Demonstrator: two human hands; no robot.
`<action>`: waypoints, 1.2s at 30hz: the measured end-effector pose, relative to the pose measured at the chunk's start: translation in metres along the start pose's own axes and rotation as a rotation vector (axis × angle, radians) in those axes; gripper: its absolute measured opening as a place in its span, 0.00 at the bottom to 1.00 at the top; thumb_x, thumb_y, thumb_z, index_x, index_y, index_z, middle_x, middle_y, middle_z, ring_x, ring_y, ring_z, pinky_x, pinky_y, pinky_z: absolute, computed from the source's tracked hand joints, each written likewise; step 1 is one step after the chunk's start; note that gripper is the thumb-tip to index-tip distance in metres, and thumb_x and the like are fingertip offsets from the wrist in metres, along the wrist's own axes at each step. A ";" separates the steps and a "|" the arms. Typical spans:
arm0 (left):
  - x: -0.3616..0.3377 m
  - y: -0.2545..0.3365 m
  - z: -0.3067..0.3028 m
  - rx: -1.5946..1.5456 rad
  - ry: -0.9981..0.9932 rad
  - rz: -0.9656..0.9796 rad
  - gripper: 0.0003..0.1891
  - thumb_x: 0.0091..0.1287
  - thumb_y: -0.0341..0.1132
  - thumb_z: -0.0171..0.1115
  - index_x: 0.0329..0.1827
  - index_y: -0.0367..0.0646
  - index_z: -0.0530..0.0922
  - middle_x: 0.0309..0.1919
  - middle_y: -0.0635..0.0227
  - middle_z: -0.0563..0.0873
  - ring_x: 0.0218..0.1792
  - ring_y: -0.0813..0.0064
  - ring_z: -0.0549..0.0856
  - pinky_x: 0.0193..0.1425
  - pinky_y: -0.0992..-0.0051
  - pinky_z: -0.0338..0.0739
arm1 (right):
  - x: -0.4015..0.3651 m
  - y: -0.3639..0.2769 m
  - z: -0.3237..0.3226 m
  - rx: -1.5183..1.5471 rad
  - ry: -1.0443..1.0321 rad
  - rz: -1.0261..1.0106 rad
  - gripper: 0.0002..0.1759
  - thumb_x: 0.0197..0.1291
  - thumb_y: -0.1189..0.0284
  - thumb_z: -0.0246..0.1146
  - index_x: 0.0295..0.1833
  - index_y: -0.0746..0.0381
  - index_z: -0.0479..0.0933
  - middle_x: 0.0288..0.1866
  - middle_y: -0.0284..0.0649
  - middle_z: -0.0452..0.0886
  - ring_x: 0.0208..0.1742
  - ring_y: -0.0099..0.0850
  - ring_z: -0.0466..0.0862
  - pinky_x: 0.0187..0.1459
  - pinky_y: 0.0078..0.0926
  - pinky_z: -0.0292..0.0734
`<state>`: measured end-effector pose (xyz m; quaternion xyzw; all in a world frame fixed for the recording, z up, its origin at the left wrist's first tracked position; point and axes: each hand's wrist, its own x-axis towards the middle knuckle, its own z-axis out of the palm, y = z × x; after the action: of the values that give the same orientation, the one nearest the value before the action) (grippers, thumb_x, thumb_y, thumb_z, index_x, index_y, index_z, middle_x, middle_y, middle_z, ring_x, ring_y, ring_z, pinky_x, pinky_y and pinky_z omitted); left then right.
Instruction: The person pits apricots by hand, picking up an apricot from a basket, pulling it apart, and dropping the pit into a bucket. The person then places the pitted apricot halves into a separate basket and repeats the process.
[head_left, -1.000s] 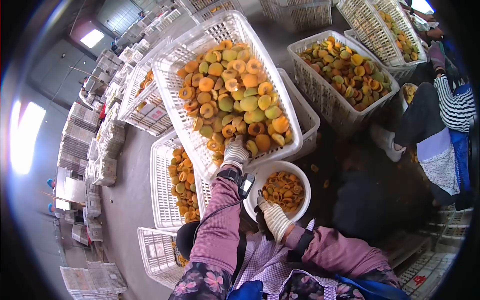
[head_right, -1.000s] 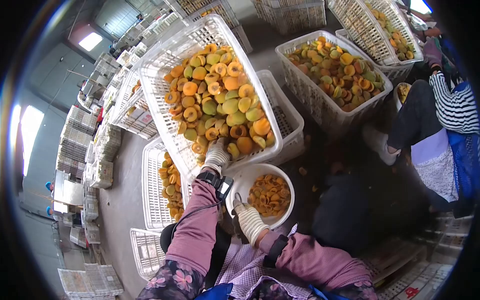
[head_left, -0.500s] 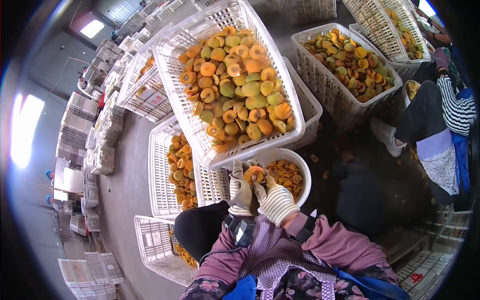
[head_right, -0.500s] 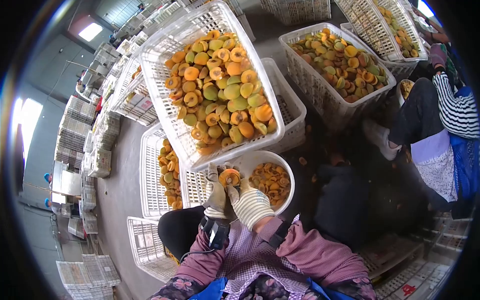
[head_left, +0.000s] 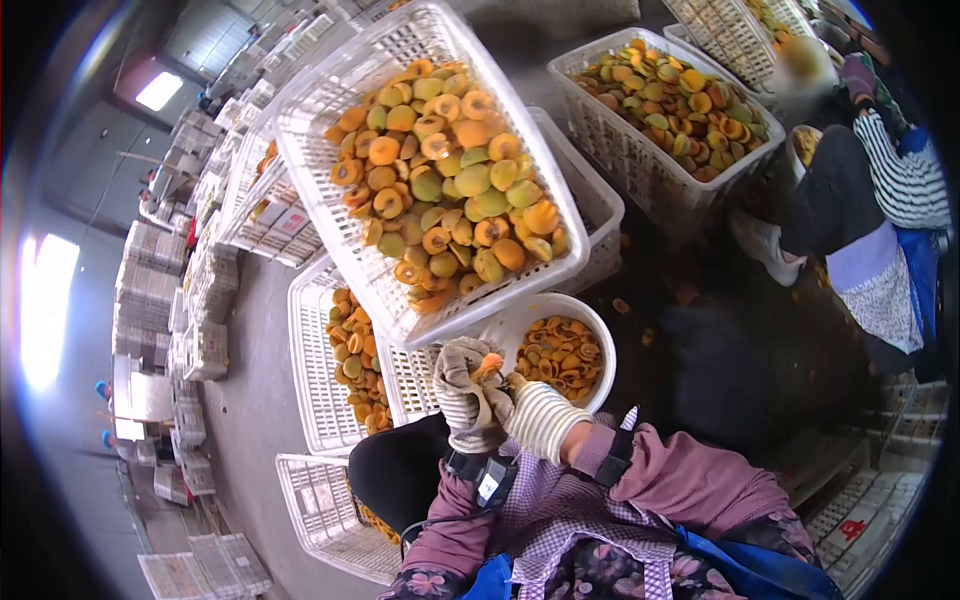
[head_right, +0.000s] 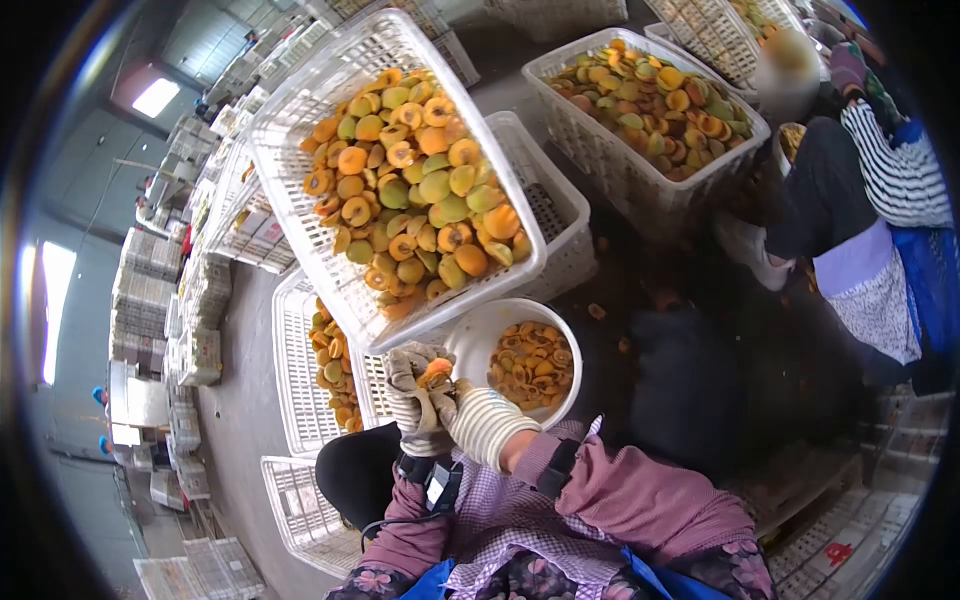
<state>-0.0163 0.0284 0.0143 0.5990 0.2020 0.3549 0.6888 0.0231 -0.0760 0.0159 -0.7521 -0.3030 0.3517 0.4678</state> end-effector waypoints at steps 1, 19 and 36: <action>0.000 0.007 0.002 0.075 -0.058 0.018 0.18 0.72 0.45 0.48 0.31 0.39 0.74 0.31 0.65 0.79 0.30 0.78 0.76 0.37 0.77 0.73 | -0.001 -0.007 -0.005 -0.072 -0.015 -0.048 0.25 0.66 0.55 0.46 0.46 0.69 0.73 0.33 0.60 0.80 0.40 0.54 0.81 0.42 0.45 0.77; 0.056 0.038 -0.038 -0.560 0.146 -0.076 0.30 0.63 0.57 0.54 0.54 0.39 0.72 0.52 0.54 0.76 0.52 0.59 0.77 0.59 0.63 0.70 | -0.038 -0.009 -0.003 0.870 -0.184 0.579 0.26 0.56 0.39 0.53 0.34 0.52 0.73 0.18 0.29 0.70 0.12 0.22 0.65 0.13 0.23 0.58; 0.034 0.004 0.015 0.747 -0.518 0.121 0.15 0.72 0.31 0.44 0.57 0.34 0.69 0.46 0.63 0.76 0.46 0.71 0.79 0.54 0.75 0.74 | 0.021 0.044 0.004 0.110 0.409 -0.159 0.20 0.69 0.59 0.49 0.54 0.62 0.72 0.35 0.40 0.78 0.38 0.37 0.78 0.42 0.32 0.73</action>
<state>0.0164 0.0432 0.0261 0.8859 0.1021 0.1360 0.4316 0.0368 -0.0743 -0.0305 -0.7548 -0.2409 0.1699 0.5859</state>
